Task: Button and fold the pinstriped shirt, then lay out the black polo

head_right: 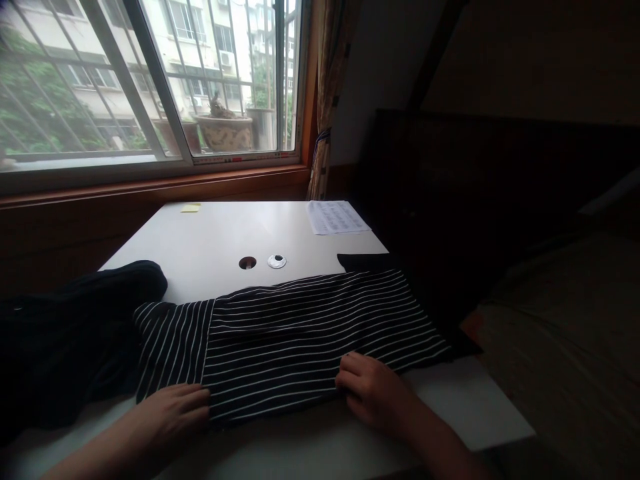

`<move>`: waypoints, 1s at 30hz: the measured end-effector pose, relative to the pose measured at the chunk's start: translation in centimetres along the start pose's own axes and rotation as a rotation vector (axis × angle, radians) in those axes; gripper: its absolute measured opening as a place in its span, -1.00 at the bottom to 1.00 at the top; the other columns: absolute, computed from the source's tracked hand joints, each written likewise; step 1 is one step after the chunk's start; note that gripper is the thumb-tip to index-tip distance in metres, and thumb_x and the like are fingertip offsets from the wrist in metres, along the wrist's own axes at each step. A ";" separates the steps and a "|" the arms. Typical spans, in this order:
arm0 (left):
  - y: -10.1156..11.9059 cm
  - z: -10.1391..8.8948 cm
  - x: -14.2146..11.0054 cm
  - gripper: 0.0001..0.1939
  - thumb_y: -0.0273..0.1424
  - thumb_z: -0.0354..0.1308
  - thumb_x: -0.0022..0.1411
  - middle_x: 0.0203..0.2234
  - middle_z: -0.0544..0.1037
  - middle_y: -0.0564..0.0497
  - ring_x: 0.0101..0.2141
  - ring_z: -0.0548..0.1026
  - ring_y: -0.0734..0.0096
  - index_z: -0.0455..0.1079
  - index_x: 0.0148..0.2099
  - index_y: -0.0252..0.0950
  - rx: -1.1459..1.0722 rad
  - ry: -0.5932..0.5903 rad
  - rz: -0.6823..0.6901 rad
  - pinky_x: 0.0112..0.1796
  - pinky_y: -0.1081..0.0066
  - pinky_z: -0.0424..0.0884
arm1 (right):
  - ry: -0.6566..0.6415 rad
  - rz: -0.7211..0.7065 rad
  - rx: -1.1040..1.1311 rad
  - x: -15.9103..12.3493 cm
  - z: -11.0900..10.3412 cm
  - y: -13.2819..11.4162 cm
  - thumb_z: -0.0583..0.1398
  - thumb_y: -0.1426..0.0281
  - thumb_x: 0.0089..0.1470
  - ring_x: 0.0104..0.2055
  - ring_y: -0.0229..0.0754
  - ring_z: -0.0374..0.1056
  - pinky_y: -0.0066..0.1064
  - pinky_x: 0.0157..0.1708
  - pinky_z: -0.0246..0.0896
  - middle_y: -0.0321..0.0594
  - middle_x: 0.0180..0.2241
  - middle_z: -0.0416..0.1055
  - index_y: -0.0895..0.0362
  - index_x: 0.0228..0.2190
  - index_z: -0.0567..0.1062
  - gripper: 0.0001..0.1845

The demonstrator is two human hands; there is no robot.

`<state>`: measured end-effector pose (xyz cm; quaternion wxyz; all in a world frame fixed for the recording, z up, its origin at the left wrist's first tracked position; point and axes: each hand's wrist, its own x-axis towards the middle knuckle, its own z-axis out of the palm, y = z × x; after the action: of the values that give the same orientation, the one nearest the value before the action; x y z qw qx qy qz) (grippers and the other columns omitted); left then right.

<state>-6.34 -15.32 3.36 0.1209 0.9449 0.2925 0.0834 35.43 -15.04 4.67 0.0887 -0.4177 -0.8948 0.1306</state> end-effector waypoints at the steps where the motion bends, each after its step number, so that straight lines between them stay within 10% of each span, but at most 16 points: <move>1: 0.2 -0.5 0.3 -0.84 -0.56 0.06 0.29 -0.37 0.50 0.08 -0.40 0.44 0.41 0.37 -0.27 -0.19 -0.037 -0.064 -0.013 -0.30 0.41 0.44 | -0.016 0.007 0.006 0.0 -0.1 -0.1 0.11 0.66 -0.10 -0.26 -0.14 0.32 -0.36 -0.29 0.23 -0.20 -0.33 0.40 0.09 -0.34 0.48 -0.70; 8: 0.3 -3.7 5.6 -0.81 -0.30 0.08 0.40 -0.11 0.55 0.03 -0.12 0.50 0.28 0.44 0.00 -0.14 -0.011 -0.055 -0.016 -0.11 0.26 0.51 | -0.036 0.005 0.179 2.4 -1.7 -1.0 0.16 0.44 0.19 -0.21 -0.15 0.39 -0.32 -0.20 0.34 -0.19 -0.26 0.47 0.07 -0.25 0.54 -0.85; 14: -2.9 0.6 9.9 -0.49 -0.16 -0.09 0.48 0.31 0.27 -0.05 0.30 0.20 0.13 0.12 0.38 -0.18 0.146 0.045 -0.046 0.24 0.05 0.22 | 0.108 -0.037 0.079 8.5 1.6 -1.0 0.06 0.29 0.33 0.30 -0.04 0.16 -0.14 0.28 0.10 -0.10 0.27 0.25 0.08 0.25 0.29 -0.51; 21: -6.3 2.3 7.9 -0.25 0.02 -0.11 0.42 0.42 -0.07 0.01 0.39 -0.09 0.04 -0.29 0.48 -0.09 0.204 0.076 -0.168 0.32 -0.08 -0.07 | -0.018 0.008 -0.046 8.9 3.7 2.0 0.06 0.09 0.32 0.45 0.05 -0.22 0.12 0.36 -0.23 -0.19 0.42 -0.14 -0.07 0.35 0.06 -0.34; 30: -5.4 2.2 7.3 -0.36 -0.14 -0.01 0.43 0.37 0.12 0.02 0.37 0.00 0.03 -0.10 0.45 -0.07 0.143 0.087 -0.011 0.31 -0.13 -0.02 | 0.000 -0.186 0.089 7.1 2.8 1.7 0.15 0.32 0.26 0.42 0.02 -0.08 0.10 0.35 -0.20 -0.13 0.34 0.12 -0.02 0.31 0.17 -0.37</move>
<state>-2.74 -7.21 0.43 0.0406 0.9450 0.3081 0.1024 31.45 -8.99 1.86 0.1189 -0.3283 -0.9230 0.1616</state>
